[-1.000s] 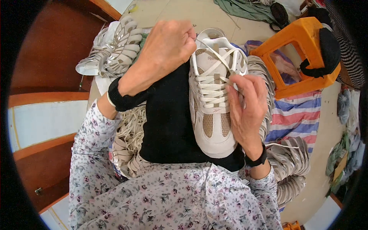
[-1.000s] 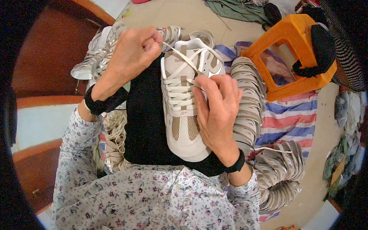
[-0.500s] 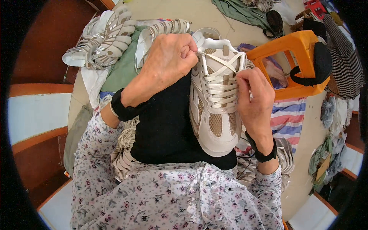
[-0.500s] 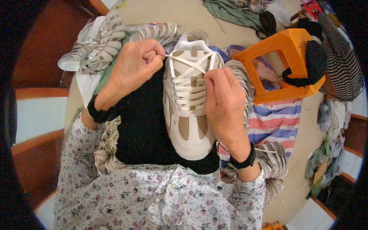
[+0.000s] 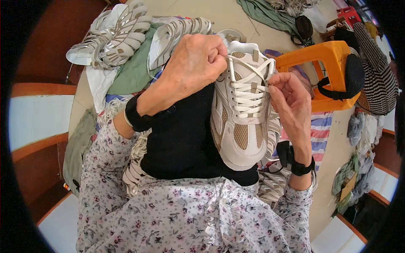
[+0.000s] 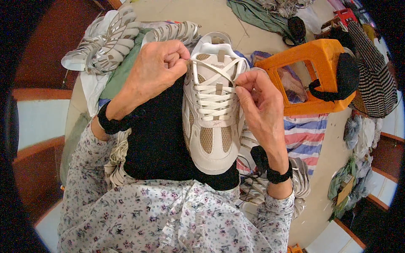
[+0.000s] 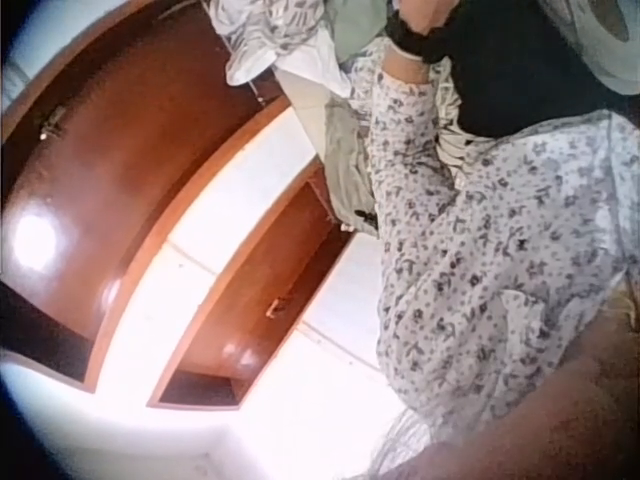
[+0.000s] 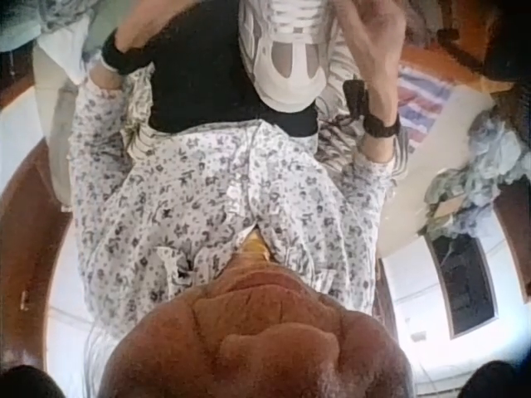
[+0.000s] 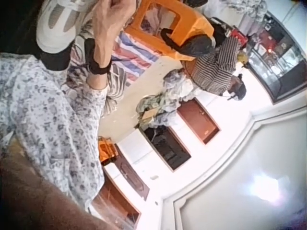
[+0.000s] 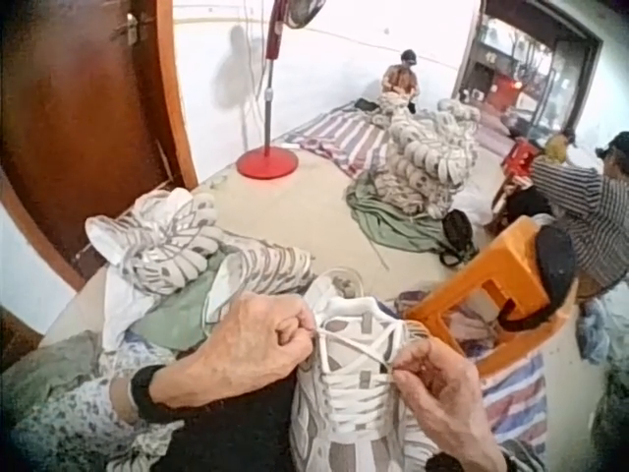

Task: Thread laces through the eyelets of a sneaker to prepare it for finishing.

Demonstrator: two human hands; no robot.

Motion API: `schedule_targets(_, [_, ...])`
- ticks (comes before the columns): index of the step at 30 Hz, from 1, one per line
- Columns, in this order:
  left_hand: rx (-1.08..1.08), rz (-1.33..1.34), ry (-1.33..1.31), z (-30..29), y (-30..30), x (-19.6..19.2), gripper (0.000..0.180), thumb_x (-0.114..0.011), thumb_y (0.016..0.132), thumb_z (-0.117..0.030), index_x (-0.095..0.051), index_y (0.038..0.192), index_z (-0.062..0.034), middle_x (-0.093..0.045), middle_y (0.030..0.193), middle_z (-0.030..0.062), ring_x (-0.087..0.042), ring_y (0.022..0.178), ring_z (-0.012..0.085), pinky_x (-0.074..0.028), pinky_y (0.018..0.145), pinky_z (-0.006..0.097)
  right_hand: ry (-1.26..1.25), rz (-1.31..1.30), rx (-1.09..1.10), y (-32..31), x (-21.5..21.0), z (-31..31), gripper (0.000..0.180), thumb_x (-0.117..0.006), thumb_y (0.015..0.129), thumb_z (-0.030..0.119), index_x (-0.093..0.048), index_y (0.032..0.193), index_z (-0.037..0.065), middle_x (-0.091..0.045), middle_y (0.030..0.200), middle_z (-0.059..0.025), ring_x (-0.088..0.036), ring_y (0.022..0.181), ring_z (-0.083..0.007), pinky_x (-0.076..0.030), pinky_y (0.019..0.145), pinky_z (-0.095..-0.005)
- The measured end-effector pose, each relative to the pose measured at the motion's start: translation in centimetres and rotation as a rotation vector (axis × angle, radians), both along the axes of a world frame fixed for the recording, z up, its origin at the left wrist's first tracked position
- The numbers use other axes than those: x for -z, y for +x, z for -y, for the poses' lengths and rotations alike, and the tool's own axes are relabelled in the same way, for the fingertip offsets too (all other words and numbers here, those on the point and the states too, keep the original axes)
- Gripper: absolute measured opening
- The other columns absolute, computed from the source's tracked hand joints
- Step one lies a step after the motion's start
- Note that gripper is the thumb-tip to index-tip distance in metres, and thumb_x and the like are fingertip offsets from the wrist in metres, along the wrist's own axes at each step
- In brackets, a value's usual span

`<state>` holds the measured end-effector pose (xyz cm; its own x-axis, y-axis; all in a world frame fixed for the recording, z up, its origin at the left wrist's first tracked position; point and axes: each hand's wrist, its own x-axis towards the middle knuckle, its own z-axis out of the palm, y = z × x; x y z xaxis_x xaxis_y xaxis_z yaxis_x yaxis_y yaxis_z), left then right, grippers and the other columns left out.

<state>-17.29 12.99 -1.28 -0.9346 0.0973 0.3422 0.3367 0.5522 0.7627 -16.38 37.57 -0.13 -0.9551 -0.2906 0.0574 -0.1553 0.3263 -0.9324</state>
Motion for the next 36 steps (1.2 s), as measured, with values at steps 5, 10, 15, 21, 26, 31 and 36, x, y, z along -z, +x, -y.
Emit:
schedule_targets(5, [-0.117, -0.133, -0.108, -0.6, 1.3, -0.4, 0.007, -0.063, 0.082, -0.001, -0.067, 0.087, 0.0016, -0.057, 0.058, 0.0062, -0.049, 0.047, 0.0116, -0.039, 0.046, 0.027, -0.002, 0.014, -0.017, 0.7, 0.1, -0.1, 0.009, -0.063, 0.093, 0.003, -0.059, 0.1, 0.0, -0.06, 0.084, 0.0014, -0.053, 0.075, -0.0044, -0.043, 0.068, -0.0189])
schedule_targets(10, [0.095, -0.261, -0.245, -3.2, 5.5, -0.2, 0.015, -0.067, 0.082, -0.002, -0.068, 0.096, -0.0041, -0.069, 0.075, 0.014, -0.066, 0.057, 0.0269, -0.051, 0.051, 0.036, -0.089, 0.059, 0.059, 1.2, 1.0, -0.4, 0.008, -0.065, 0.093, 0.005, -0.061, 0.099, 0.0, -0.06, 0.084, 0.002, -0.053, 0.075, -0.0037, -0.043, 0.067, -0.0179])
schedule_targets(15, [0.048, -0.157, -0.369, -3.3, 6.3, 0.3, 0.019, -0.067, 0.082, -0.002, -0.066, 0.1, -0.0043, -0.068, 0.074, 0.0133, -0.066, 0.058, 0.0289, -0.051, 0.049, 0.038, -0.202, 0.056, 0.081, 2.0, 1.7, -0.2, 0.006, -0.065, 0.093, 0.005, -0.062, 0.097, 0.001, -0.062, 0.084, 0.002, -0.054, 0.074, -0.0032, -0.044, 0.067, -0.0175])
schedule_targets(21, [0.039, -0.1, -0.55, -3.3, 6.4, -0.4, 0.019, -0.066, 0.086, -0.008, -0.061, 0.104, -0.0045, -0.066, 0.069, 0.0137, -0.064, 0.056, 0.0298, -0.048, 0.048, 0.041, -0.19, 0.007, 0.093, 2.3, 2.2, 0.1, 0.008, -0.066, 0.092, 0.005, -0.063, 0.098, 0.0, -0.063, 0.084, 0.0009, -0.055, 0.075, -0.0039, -0.044, 0.067, -0.0182])
schedule_targets(26, [0.049, -0.238, -0.535, -3.6, 5.8, -0.3, 0.02, -0.066, 0.086, -0.011, -0.056, 0.101, -0.0027, -0.061, 0.064, 0.0198, -0.061, 0.054, 0.0351, -0.046, 0.05, 0.044, -0.244, -0.035, 0.085, 2.4, 2.9, 0.7, 0.008, -0.066, 0.092, 0.005, -0.063, 0.097, 0.0, -0.063, 0.083, 0.0008, -0.055, 0.074, -0.0043, -0.045, 0.067, -0.0192])
schedule_targets(31, [0.16, 0.139, -0.088, -3.3, 4.0, 0.3, 0.014, -0.061, 0.091, -0.008, -0.051, 0.099, -0.0015, -0.059, 0.059, 0.0082, -0.055, 0.047, 0.0194, -0.039, 0.044, 0.034, -0.249, -0.017, 0.125, 2.4, 3.1, 0.8, 0.008, -0.067, 0.092, 0.007, -0.064, 0.095, 0.0, -0.064, 0.083, 0.0005, -0.055, 0.074, -0.0047, -0.045, 0.067, -0.0197])
schedule_targets(36, [0.269, 0.601, 0.38, -2.5, 4.1, -0.3, 0.011, -0.06, 0.094, -0.006, -0.05, 0.094, -0.0015, -0.054, 0.06, -0.0039, -0.045, 0.054, 0.0017, -0.031, 0.044, 0.022, -0.222, -0.023, 0.123, 2.3, 2.9, 0.7, 0.009, -0.067, 0.091, 0.007, -0.064, 0.095, 0.0, -0.065, 0.084, 0.0004, -0.055, 0.074, -0.0048, -0.045, 0.067, -0.0203])
